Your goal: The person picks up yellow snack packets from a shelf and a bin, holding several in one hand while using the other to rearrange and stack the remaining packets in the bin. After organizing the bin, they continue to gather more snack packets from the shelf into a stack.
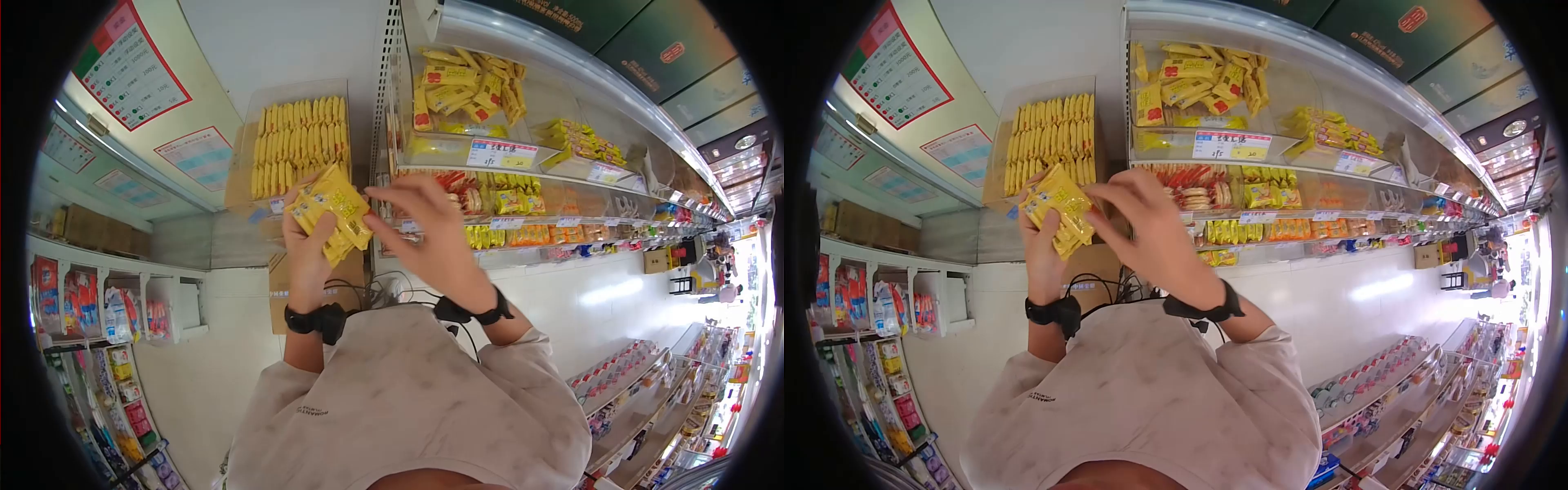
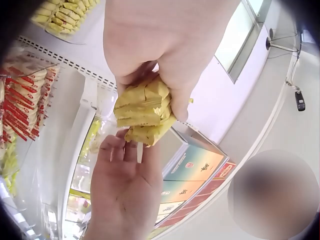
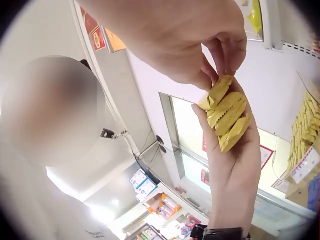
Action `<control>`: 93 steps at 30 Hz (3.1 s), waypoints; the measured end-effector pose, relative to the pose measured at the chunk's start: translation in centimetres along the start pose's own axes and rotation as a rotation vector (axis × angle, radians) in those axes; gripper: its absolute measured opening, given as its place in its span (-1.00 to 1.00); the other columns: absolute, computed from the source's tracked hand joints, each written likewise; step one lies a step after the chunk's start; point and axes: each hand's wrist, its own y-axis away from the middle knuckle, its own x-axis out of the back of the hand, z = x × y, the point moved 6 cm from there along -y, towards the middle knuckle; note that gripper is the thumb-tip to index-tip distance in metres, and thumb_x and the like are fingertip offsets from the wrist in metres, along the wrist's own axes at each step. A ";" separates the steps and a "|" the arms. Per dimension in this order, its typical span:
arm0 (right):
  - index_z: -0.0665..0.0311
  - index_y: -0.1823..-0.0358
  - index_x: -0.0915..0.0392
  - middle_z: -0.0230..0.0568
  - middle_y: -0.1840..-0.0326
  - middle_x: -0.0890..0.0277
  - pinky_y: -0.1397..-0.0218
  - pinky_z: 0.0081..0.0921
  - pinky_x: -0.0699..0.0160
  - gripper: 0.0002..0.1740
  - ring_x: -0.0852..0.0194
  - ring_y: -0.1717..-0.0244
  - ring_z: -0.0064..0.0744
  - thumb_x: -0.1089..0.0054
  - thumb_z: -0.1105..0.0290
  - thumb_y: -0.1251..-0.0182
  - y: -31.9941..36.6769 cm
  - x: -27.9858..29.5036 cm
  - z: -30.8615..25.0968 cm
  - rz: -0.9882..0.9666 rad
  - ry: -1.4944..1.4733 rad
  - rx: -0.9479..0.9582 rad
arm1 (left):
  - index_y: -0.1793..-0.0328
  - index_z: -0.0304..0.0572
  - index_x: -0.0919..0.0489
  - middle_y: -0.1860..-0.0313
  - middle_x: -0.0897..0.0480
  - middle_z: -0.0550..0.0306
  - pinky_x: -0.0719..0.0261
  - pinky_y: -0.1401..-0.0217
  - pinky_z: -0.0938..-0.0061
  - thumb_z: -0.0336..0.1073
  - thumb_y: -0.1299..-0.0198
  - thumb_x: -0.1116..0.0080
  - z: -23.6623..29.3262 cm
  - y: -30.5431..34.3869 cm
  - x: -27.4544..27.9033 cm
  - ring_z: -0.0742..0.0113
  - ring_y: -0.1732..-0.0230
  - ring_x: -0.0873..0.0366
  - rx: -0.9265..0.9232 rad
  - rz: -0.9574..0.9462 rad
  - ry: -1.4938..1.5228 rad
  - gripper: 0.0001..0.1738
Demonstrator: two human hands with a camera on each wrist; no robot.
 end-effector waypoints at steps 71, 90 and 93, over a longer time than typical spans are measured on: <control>0.13 -0.21 -0.59 -0.40 0.17 -0.58 0.24 -0.62 -0.42 -0.55 -0.41 0.25 -0.64 -0.42 0.16 -0.37 -12.2 12.4 10.1 -0.542 0.197 -0.129 | -0.50 -0.26 -0.38 -0.35 -0.55 -0.03 -0.72 -0.24 0.34 -0.56 -0.36 -0.26 0.0 0.4 0.6 0.27 -0.26 -0.62 0.042 0.024 -0.140 -0.41; 0.33 -0.04 -0.51 -0.44 0.33 -0.55 0.34 -0.71 -0.41 -0.63 -0.47 0.38 -0.72 -0.49 0.40 -0.33 2.0 -1.5 5.4 -0.436 -0.585 -0.504 | -0.54 -0.16 -0.31 -0.39 -0.51 0.04 -0.63 -0.34 0.35 -0.49 -0.40 -0.23 -2.5 1.3 -0.2 0.31 -0.33 -0.56 0.273 -0.222 0.031 -0.39; 0.36 -0.03 -0.53 -0.45 0.33 -0.56 0.24 -0.69 -0.51 -0.68 -0.50 0.35 -0.69 -0.45 0.43 -0.37 2.6 -3.4 6.2 -0.261 -0.585 -0.472 | -0.53 -0.15 -0.32 -0.36 -0.53 0.06 -0.64 -0.32 0.39 -0.47 -0.42 -0.22 -2.1 1.4 0.4 0.33 -0.31 -0.56 0.244 -0.170 0.003 -0.41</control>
